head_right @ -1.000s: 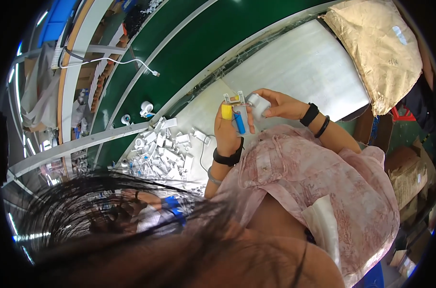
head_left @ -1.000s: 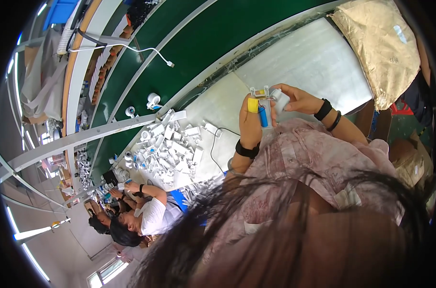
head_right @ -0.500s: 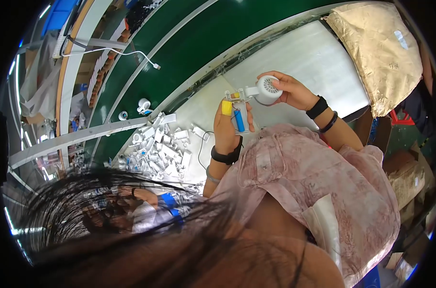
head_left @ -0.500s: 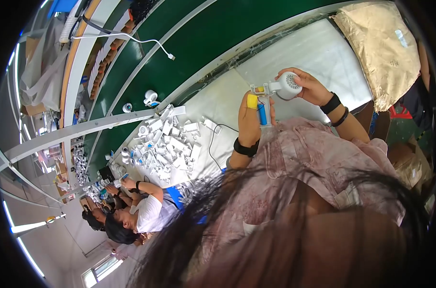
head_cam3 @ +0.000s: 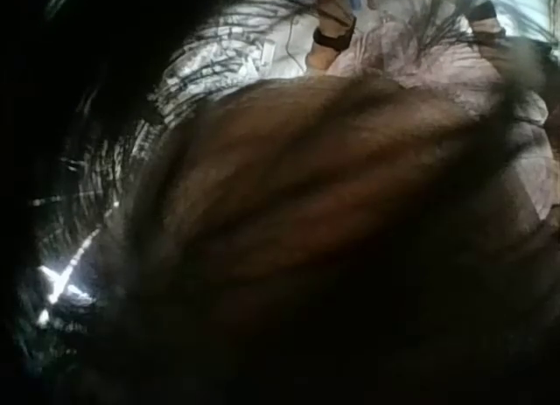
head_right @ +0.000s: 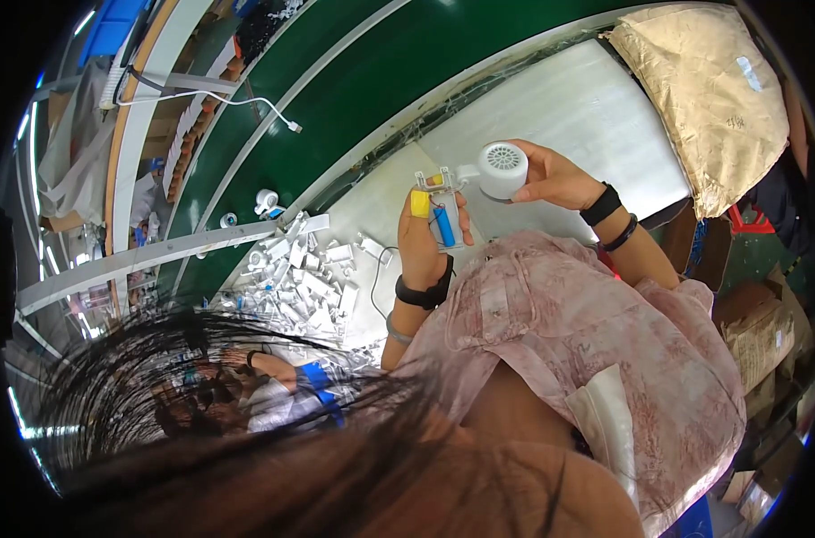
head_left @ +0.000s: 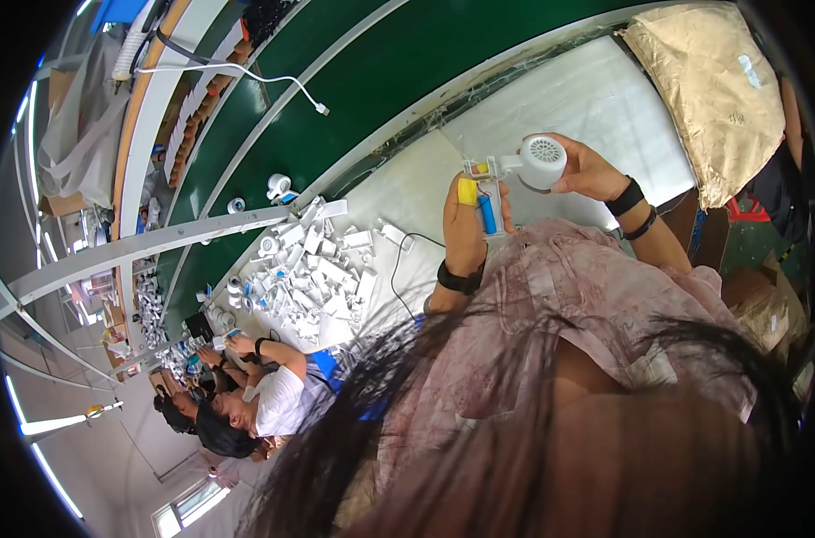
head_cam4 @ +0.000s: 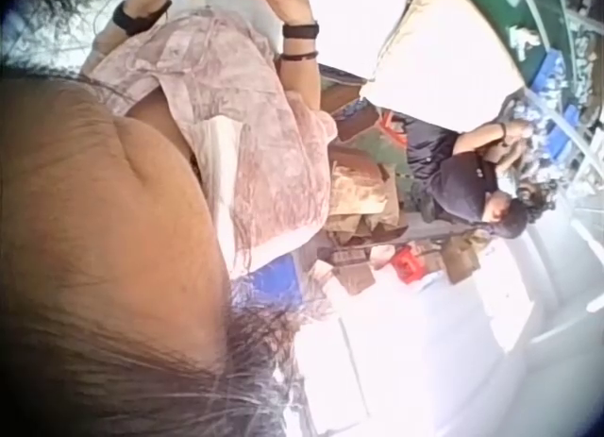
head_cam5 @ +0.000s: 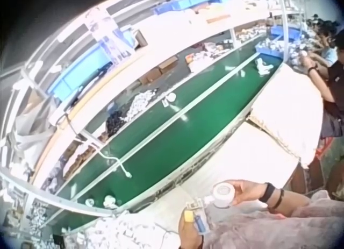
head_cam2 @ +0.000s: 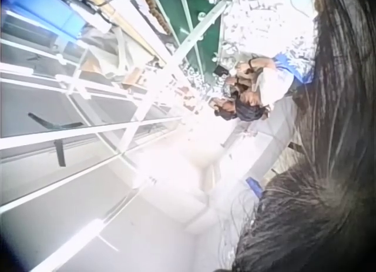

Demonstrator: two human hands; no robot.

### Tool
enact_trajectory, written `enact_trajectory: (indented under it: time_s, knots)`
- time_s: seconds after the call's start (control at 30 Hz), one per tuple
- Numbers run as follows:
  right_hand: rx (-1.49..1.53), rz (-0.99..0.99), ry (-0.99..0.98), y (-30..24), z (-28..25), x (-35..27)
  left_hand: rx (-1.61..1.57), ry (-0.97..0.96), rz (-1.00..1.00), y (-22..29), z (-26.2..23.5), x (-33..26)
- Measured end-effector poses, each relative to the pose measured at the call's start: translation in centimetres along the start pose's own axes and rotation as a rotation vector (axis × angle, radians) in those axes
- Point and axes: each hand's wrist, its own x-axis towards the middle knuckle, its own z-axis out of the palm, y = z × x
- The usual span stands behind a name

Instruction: Assembling small electronic components on a production line.

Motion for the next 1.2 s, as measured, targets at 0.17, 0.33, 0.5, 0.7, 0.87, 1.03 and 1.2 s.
enact_trajectory:
  time_s: [0.17,0.33,0.5,0.7,0.87,1.03,1.2]
  knots:
    - [-0.060,-0.027,0.027,-0.1,0.1,-0.2,0.075,0.025,0.016,0.0,-0.1,-0.1]
    - [-0.031,-0.134,0.036,-0.2,1.2,0.1,0.189,0.048,0.104,-0.5,-0.5,-0.1]
    - [-0.157,-0.109,0.119,-0.7,1.5,0.4,0.293,0.001,0.122,-0.3,-0.8,-0.2]
    - [-0.433,-0.224,-0.009,-5.5,1.4,1.8,0.279,-0.135,-0.110,0.4,-0.7,0.2]
    - [-0.601,-0.131,-0.271,-8.2,1.5,4.8,0.277,-0.229,-0.144,0.5,-0.7,0.1]
    - [-0.693,-0.050,-0.372,-9.8,3.6,6.5,0.289,-0.263,-0.121,0.4,-0.8,0.2]
    - [-0.804,-0.045,-0.431,-10.2,4.6,7.8,0.112,-0.205,-0.154,0.3,-1.0,-0.2]
